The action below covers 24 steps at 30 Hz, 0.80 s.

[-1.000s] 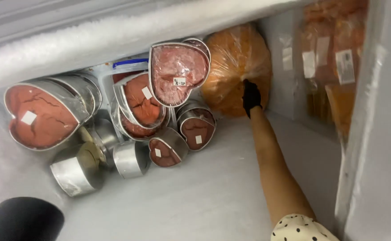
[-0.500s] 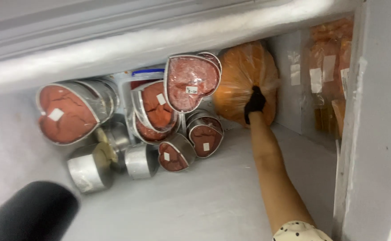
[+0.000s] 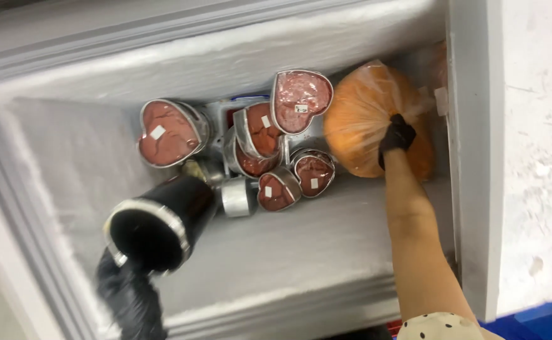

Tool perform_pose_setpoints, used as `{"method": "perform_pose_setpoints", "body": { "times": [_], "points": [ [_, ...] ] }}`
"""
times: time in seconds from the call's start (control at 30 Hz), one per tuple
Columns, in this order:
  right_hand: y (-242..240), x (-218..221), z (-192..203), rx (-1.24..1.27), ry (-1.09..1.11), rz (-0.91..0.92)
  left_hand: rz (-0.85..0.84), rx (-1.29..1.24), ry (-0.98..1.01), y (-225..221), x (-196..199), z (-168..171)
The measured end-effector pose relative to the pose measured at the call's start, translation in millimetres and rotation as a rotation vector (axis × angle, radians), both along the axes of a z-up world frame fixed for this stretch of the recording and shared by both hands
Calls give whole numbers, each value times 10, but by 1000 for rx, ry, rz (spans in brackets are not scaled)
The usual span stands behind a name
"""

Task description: Applying orange toppings to pastries and refilling the topping container from a bulk storage bag in a freezer.

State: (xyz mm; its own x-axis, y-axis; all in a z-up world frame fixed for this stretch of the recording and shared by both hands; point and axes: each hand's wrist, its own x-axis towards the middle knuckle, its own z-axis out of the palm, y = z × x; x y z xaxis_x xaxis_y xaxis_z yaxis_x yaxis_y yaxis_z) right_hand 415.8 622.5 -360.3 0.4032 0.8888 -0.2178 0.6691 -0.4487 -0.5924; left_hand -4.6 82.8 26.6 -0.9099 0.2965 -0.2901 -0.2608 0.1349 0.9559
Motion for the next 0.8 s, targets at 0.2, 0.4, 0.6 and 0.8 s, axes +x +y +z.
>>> {"method": "perform_pose_setpoints", "body": {
  "times": [0.2, 0.4, 0.6, 0.8],
  "points": [
    [-543, -482, 1400, 206, 451, -192, 20, 75, -36, 40, -166, -475],
    [-1234, -1010, 2566, 261, 212, 220, -17, 153, 56, 1, -201, -797],
    [-2043, -1829, 3921, 3, 530, 446, -55, 235, 16, -143, -222, 99],
    [-2682, -2057, 4170, 507, 176, 1196, 60, 304, 179, -910, -341, 1931]
  ]
}}
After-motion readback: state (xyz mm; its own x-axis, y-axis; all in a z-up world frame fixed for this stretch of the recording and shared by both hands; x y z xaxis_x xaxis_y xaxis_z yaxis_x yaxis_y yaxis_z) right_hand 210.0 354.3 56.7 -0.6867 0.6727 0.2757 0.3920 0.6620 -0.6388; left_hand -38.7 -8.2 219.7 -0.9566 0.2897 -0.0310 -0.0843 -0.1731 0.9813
